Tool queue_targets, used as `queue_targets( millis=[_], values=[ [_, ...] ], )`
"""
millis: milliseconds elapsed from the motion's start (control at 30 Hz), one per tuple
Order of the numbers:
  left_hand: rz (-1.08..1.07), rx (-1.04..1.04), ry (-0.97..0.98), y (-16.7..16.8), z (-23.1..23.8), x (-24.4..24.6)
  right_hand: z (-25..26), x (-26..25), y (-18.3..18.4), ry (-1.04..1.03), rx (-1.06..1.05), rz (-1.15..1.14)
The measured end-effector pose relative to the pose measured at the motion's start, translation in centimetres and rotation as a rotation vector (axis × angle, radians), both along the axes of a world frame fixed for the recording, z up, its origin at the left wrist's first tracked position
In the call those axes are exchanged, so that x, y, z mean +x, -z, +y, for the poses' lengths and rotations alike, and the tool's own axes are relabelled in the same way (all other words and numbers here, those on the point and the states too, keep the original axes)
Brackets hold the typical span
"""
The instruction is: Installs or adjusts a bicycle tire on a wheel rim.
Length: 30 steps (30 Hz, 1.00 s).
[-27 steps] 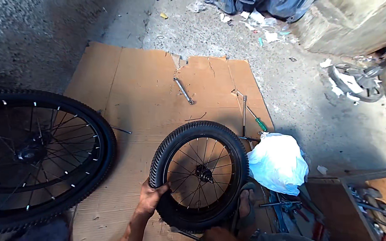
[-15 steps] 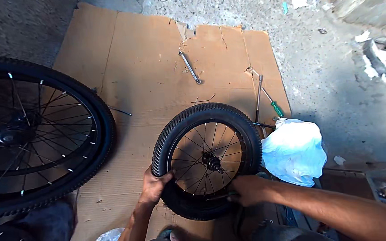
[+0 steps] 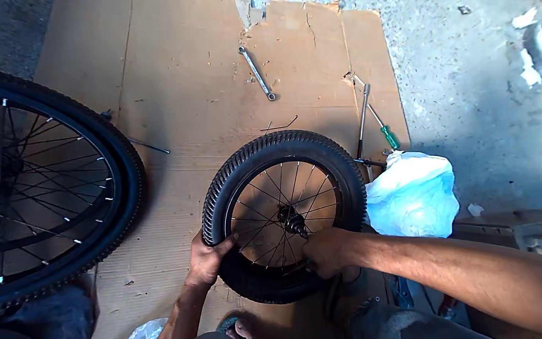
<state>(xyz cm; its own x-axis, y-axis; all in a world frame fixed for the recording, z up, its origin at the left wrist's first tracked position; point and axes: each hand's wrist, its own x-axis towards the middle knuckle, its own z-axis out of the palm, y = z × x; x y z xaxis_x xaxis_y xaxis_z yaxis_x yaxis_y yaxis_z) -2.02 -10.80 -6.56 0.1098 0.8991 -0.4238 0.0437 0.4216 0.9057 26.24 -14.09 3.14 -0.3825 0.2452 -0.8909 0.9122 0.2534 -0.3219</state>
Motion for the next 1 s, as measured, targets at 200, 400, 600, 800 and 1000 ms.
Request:
queue_targets(
  millis=[200,400,600,800,1000],
  values=[
    [0.001,0.009,-0.011,-0.1,0.1,0.1,-0.5,-1.2,-0.7,-0.010,0.004,-0.035],
    [0.010,0.016,-0.018,-0.2,0.1,0.3,-1.0,-2.4,-1.7,0.009,0.013,-0.065],
    [0.016,0.030,-0.027,-0.1,0.0,0.2,-6.3,-6.7,-5.0,0.510,-0.141,-0.162],
    [-0.005,0.040,-0.074,-0.2,-0.3,0.9,-17.3,-8.7,1.2,1.368,-0.122,0.107],
    [-0.013,0.036,-0.143,-0.8,-1.1,2.1,-21.1,-7.7,9.0,1.241,-0.120,-0.078]
  ],
)
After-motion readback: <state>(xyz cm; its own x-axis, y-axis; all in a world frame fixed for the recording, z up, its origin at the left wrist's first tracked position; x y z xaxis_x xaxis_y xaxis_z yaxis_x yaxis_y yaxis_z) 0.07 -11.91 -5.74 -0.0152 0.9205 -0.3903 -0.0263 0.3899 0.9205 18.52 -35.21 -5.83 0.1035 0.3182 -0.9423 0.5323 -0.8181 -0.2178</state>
